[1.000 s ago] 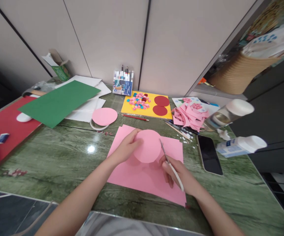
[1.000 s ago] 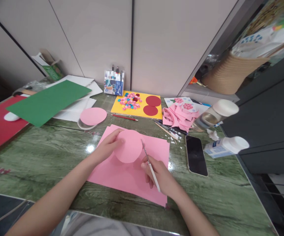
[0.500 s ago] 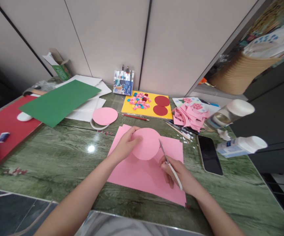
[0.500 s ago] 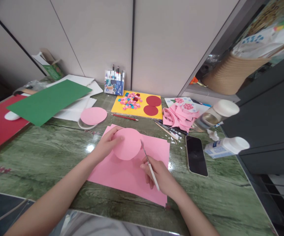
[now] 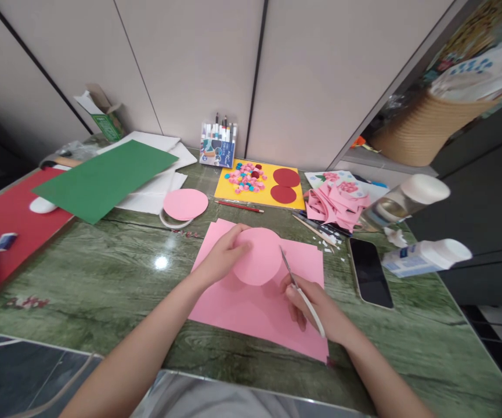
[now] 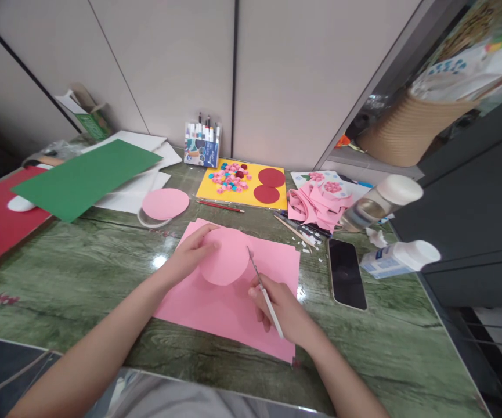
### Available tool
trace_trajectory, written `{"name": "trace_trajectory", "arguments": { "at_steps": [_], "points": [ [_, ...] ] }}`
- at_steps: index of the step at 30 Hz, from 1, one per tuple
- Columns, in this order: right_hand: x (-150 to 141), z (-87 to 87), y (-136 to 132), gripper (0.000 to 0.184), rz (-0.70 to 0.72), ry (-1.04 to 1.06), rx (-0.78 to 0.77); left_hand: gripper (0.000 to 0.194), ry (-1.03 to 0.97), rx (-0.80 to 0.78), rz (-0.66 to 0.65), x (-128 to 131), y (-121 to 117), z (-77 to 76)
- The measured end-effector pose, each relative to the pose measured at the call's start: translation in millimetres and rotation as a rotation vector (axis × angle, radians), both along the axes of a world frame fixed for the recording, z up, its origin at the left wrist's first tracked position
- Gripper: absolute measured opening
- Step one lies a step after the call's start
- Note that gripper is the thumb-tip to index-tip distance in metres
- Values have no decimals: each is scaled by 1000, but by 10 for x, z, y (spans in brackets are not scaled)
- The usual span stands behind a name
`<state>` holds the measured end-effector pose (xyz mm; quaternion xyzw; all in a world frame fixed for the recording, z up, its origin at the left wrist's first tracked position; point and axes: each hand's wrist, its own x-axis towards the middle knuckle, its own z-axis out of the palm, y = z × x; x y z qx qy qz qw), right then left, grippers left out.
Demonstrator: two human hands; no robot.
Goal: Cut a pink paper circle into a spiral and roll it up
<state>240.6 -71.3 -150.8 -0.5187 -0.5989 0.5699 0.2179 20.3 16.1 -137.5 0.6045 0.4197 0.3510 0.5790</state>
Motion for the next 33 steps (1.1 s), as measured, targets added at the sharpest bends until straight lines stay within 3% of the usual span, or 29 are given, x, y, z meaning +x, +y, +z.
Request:
{"name": "trace_trajectory", "arguments": {
  "at_steps": [11, 19, 27, 33],
  "points": [
    [-3, -28, -3, 29, -18, 1, -19, 23, 6, 24, -9, -3, 0, -21],
    [9, -62, 1, 26, -35, 14, -31, 24, 19, 63, 67, 12, 8, -31],
    [2, -84, 0, 26, -28, 28, -13, 26, 19, 59, 94, 33, 17, -125],
    [-32, -35, -54, 29, -17, 41, 77, 24, 33, 152, 48, 17, -55, -33]
  ]
}}
